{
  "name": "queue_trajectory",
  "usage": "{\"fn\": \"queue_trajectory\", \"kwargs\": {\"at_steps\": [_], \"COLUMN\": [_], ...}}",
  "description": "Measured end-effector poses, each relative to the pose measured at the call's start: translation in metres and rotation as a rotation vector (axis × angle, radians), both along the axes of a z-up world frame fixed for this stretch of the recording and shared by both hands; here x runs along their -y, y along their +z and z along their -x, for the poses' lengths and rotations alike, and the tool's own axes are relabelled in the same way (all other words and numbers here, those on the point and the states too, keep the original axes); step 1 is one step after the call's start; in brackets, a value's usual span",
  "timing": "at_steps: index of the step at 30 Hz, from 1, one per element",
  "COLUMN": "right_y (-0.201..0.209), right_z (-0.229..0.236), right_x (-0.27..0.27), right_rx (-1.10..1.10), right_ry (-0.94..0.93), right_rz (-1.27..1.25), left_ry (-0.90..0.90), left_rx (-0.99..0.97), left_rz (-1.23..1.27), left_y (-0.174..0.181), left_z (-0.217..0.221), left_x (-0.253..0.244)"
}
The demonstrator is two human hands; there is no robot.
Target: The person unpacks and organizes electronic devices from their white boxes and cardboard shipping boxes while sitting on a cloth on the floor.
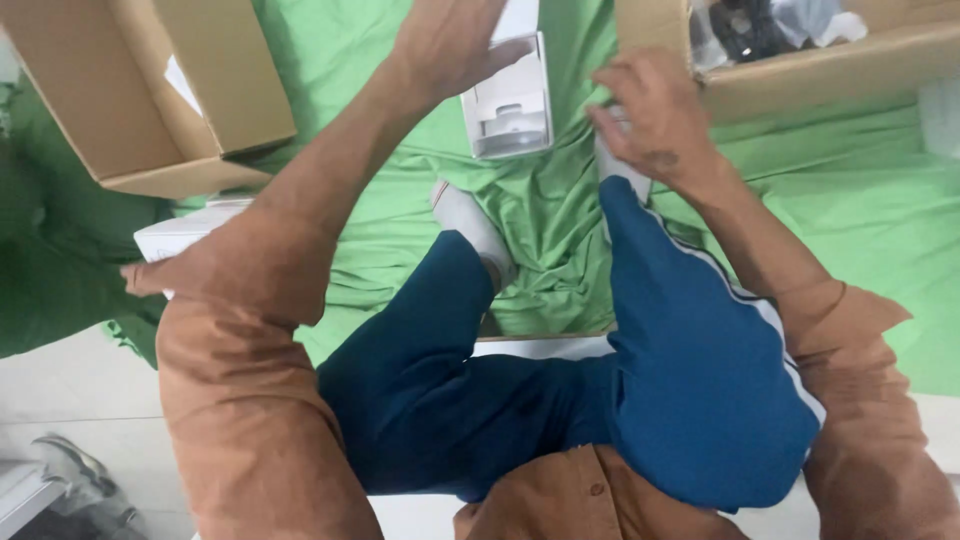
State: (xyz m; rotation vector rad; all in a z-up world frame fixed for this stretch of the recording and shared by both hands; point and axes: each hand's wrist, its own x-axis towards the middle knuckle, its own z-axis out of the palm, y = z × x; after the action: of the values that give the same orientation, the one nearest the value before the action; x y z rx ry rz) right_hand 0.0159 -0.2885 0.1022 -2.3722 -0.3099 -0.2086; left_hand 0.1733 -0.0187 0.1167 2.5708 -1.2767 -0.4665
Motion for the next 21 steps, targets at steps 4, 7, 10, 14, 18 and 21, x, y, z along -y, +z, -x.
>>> {"fn": "queue_trajectory", "kwargs": {"at_steps": [4,7,10,14,18,21], "right_y": [-0.034,-0.069,-0.088,-0.109,-0.130,-0.127], "right_z": [-0.008,-0.031,-0.046,-0.059,-0.071,-0.075], "right_x": [-0.053,-0.076,-0.088,-0.098,-0.092,-0.092], "right_rx": [-0.207,-0.319,-0.434,-0.502,-0.349,-0.357], "right_ry": [0.249,0.308,0.292,0.191,0.162,0.114], "right_rz": [0.026,0.048,0.067,0.046,0.009,0.027], "left_ry": [0.241,0.394,0.425,0.498,0.621,0.480], "left_rx": [-0.080,-0.260,-0.290,-0.336,-0.439,-0.188], "left_rz": [-0.027,0.147,0.314,0.358,0.383,0.422], "left_y": [-0.013,-0.086,-0.114,-0.115,-0.145,-0.167], "left_z": [0.051,0.078,0.088,0.059,0.042,0.046], "left_x": [-0.077,-0.108,-0.107,-0.106,-0.120,-0.124]}}
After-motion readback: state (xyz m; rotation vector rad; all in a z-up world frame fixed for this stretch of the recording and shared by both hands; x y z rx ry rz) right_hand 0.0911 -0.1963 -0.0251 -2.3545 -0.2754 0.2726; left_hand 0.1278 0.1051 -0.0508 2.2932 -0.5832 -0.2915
